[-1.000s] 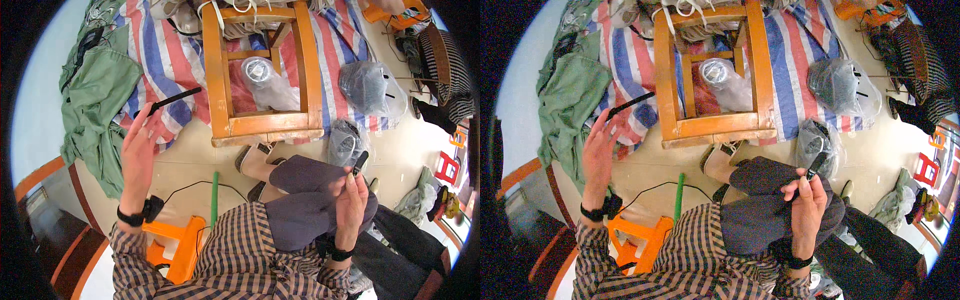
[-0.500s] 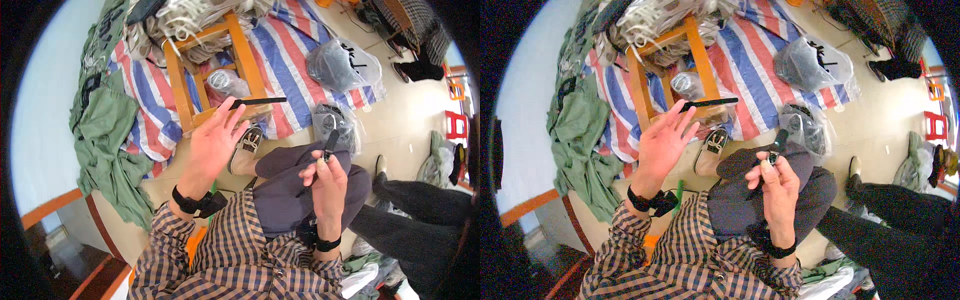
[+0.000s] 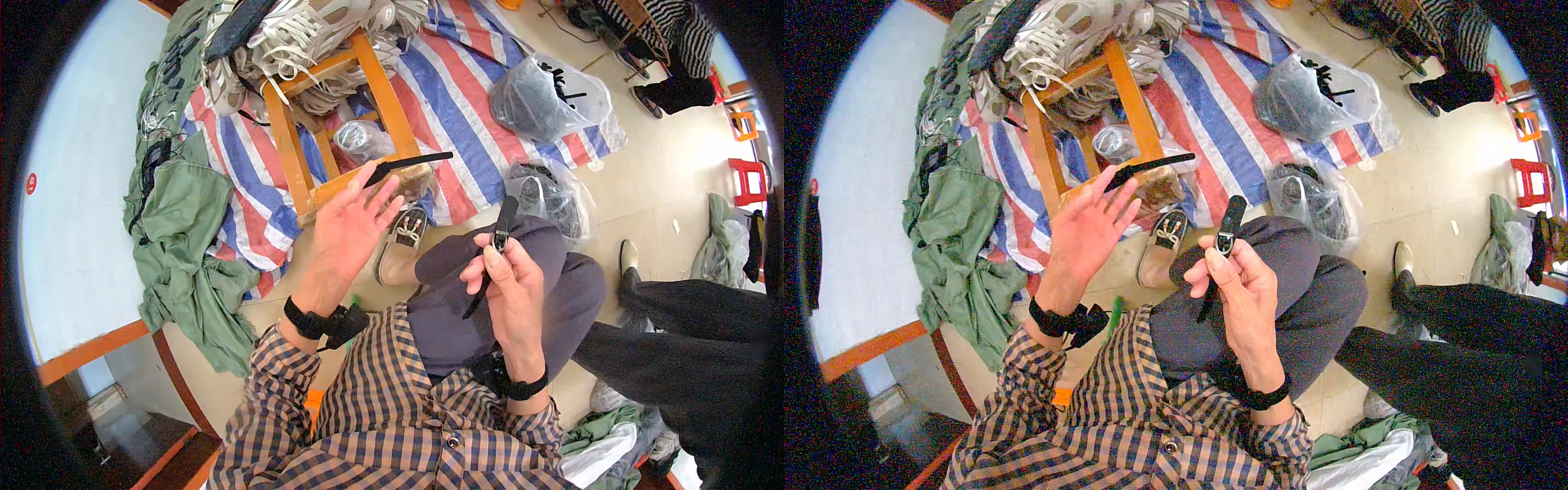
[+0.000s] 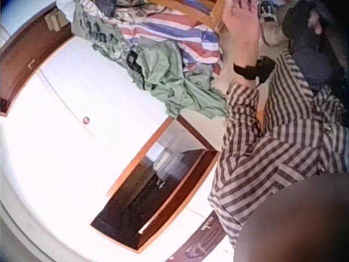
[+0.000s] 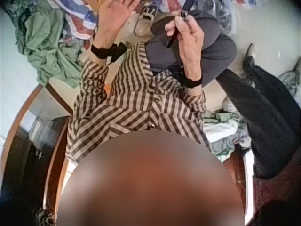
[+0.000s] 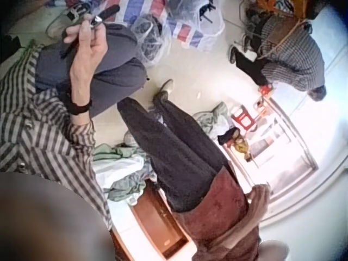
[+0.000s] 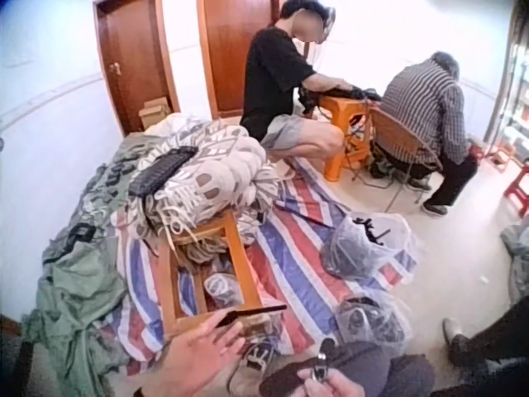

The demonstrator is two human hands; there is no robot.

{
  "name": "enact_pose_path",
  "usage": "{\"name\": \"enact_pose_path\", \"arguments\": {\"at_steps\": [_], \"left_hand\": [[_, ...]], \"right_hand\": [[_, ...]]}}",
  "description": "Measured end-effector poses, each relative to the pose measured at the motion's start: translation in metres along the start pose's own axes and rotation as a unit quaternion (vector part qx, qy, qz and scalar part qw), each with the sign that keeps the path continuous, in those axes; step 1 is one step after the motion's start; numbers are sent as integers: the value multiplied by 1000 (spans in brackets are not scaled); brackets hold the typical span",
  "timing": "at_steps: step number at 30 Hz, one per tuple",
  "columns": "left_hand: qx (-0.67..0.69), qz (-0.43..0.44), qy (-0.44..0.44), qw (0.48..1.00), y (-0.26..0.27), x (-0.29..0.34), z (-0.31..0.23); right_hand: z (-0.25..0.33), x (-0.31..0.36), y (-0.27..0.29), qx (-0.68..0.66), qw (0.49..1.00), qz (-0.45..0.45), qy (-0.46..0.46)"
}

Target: The recorder is assembling small black leather or synthetic straps with metal buckles while sitting on the floor of a warehouse or factory space.

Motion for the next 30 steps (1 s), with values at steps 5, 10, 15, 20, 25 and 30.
{"name": "enact_pose_path", "arguments": {"at_steps": [5,10,15,20,25,30], "left_hand": [[-16,20,14,1000,-1,10,3],[-25,2,34,999,3,26,9],[-149,59,64,985,-31,64,21],[-387,152,-68,907,-90,91,28],[-372,159,-93,910,-118,109,32],[-386,155,-55,907,-124,126,27]], "right_hand": [[-3,3,0,-17,1000,5,13],[0,8,-5,-27,999,37,20],[5,17,-13,-43,998,45,29],[11,36,-22,-63,996,35,60],[5,56,-20,-135,989,50,-30],[41,76,-18,-17,981,-2,195]]}}
Point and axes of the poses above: each hand's wrist, its own x-axis away from the middle knuckle, its own y-axis out of the back of the hand, z = x × y, the point moved 5 cm from there along -x, towards the middle knuckle, and after that the axes turned 11 degrees about -x, right-handed, at the moved point
